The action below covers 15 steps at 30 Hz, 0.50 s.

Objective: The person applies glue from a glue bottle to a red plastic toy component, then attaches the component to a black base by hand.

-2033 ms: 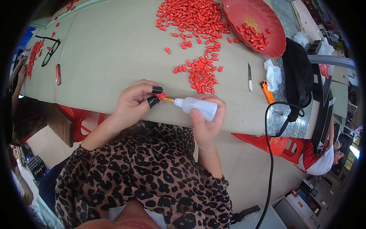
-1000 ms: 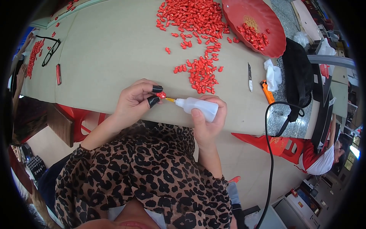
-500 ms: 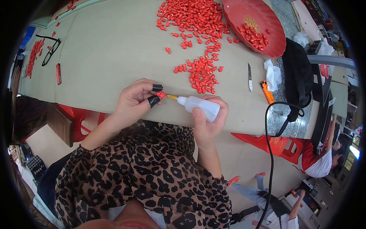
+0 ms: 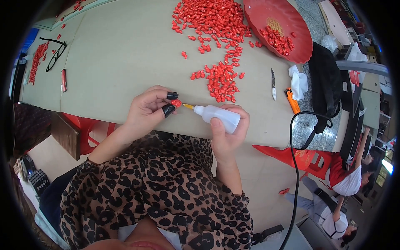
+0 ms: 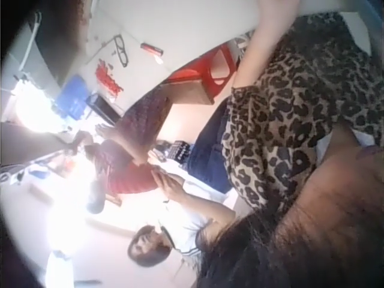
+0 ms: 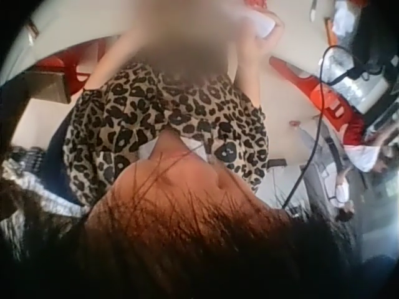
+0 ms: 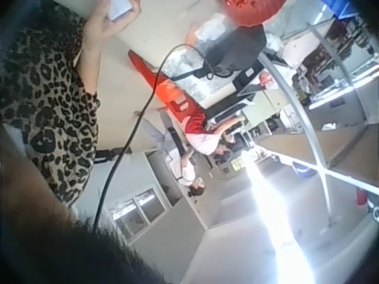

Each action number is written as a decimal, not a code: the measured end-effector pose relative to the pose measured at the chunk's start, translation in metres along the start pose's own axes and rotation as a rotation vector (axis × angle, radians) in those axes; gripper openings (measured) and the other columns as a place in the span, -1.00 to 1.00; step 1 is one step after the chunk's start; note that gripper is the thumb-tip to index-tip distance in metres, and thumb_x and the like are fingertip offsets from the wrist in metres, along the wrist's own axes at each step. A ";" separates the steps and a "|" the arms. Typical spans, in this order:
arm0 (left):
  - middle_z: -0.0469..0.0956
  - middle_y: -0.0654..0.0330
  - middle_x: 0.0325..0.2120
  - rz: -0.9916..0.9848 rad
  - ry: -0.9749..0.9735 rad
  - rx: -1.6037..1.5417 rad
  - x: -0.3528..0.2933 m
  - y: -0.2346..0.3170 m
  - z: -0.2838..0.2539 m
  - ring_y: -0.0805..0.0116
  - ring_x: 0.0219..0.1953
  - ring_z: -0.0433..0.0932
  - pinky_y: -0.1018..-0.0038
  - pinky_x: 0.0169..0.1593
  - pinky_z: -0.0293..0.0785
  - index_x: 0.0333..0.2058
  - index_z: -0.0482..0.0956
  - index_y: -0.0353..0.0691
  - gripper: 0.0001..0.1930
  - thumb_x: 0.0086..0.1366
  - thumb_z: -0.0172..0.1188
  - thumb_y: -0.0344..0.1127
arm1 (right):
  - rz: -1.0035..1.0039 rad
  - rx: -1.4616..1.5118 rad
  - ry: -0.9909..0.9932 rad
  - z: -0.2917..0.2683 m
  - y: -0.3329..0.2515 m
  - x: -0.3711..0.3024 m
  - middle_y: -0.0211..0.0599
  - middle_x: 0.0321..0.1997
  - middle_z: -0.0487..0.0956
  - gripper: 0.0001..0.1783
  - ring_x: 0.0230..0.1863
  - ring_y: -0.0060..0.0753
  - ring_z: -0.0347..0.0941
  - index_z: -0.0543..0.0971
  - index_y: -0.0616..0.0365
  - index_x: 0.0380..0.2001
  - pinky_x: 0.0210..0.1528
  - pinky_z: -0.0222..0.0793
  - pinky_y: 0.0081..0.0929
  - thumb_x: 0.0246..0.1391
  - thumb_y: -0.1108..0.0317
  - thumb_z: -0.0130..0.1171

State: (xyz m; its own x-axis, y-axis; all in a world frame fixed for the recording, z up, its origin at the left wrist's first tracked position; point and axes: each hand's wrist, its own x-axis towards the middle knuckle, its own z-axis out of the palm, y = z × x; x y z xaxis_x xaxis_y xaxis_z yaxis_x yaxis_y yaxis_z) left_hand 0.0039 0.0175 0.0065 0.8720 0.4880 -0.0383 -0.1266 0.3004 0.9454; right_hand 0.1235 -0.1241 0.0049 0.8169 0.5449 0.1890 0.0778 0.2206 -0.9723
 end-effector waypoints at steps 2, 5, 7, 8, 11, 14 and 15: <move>0.25 0.20 -0.31 -0.007 0.000 0.005 0.000 -0.001 0.000 0.44 -0.22 0.40 0.59 -0.15 0.40 -0.27 0.35 -0.43 -0.74 0.02 -0.14 -0.73 | -0.002 -0.001 -0.002 0.000 0.000 0.000 -0.19 -0.30 0.30 -0.61 -0.54 -0.60 0.25 0.21 0.22 -0.28 -0.61 0.18 -0.78 -0.15 0.34 0.12; 0.25 0.20 -0.31 0.010 -0.007 0.004 0.000 -0.001 -0.001 0.44 -0.21 0.40 0.59 -0.15 0.40 -0.27 0.35 -0.43 -0.74 0.02 -0.14 -0.73 | 0.016 -0.007 0.001 0.000 0.000 0.000 -0.19 -0.30 0.30 -0.61 -0.54 -0.60 0.25 0.21 0.22 -0.28 -0.61 0.17 -0.78 -0.15 0.33 0.13; 0.25 0.20 -0.31 0.003 -0.003 0.001 0.000 -0.001 0.000 0.44 -0.21 0.40 0.59 -0.15 0.40 -0.27 0.35 -0.43 -0.74 0.02 -0.14 -0.73 | 0.005 -0.009 -0.006 -0.001 0.000 -0.001 -0.19 -0.30 0.30 -0.60 -0.54 -0.61 0.25 0.21 0.22 -0.29 -0.62 0.17 -0.79 -0.15 0.33 0.13; 0.25 0.20 -0.31 -0.005 0.001 -0.003 0.001 -0.001 0.000 0.44 -0.21 0.40 0.58 -0.15 0.40 -0.27 0.35 -0.42 -0.74 0.02 -0.14 -0.73 | 0.005 -0.010 -0.006 0.000 0.000 0.000 -0.19 -0.30 0.30 -0.60 -0.54 -0.61 0.25 0.21 0.22 -0.29 -0.62 0.17 -0.79 -0.15 0.33 0.13; 0.25 0.21 -0.31 0.003 -0.005 0.010 0.000 -0.001 -0.001 0.44 -0.21 0.40 0.59 -0.15 0.40 -0.27 0.35 -0.42 -0.74 0.02 -0.15 -0.74 | 0.006 -0.001 0.005 0.000 0.001 0.000 -0.19 -0.30 0.30 -0.60 -0.54 -0.61 0.25 0.21 0.22 -0.28 -0.62 0.17 -0.80 -0.16 0.33 0.13; 0.25 0.21 -0.31 -0.008 -0.001 0.009 0.000 -0.001 0.000 0.45 -0.21 0.40 0.58 -0.15 0.40 -0.28 0.35 -0.42 -0.73 0.02 -0.15 -0.74 | 0.004 -0.025 0.001 -0.001 0.001 0.000 -0.19 -0.30 0.30 -0.60 -0.54 -0.61 0.25 0.21 0.22 -0.28 -0.62 0.17 -0.79 -0.16 0.33 0.13; 0.25 0.21 -0.31 -0.007 -0.001 0.010 0.001 0.000 0.000 0.45 -0.21 0.40 0.58 -0.15 0.40 -0.28 0.35 -0.42 -0.73 0.02 -0.15 -0.74 | 0.006 -0.022 -0.002 -0.002 0.001 -0.001 -0.19 -0.30 0.30 -0.60 -0.54 -0.61 0.25 0.21 0.22 -0.28 -0.62 0.17 -0.79 -0.16 0.34 0.13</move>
State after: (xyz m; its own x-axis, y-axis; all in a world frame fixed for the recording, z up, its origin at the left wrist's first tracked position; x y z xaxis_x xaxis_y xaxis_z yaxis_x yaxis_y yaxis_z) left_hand 0.0044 0.0177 0.0062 0.8735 0.4848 -0.0448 -0.1157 0.2961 0.9481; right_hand 0.1239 -0.1257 0.0031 0.8164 0.5476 0.1835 0.0858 0.1991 -0.9762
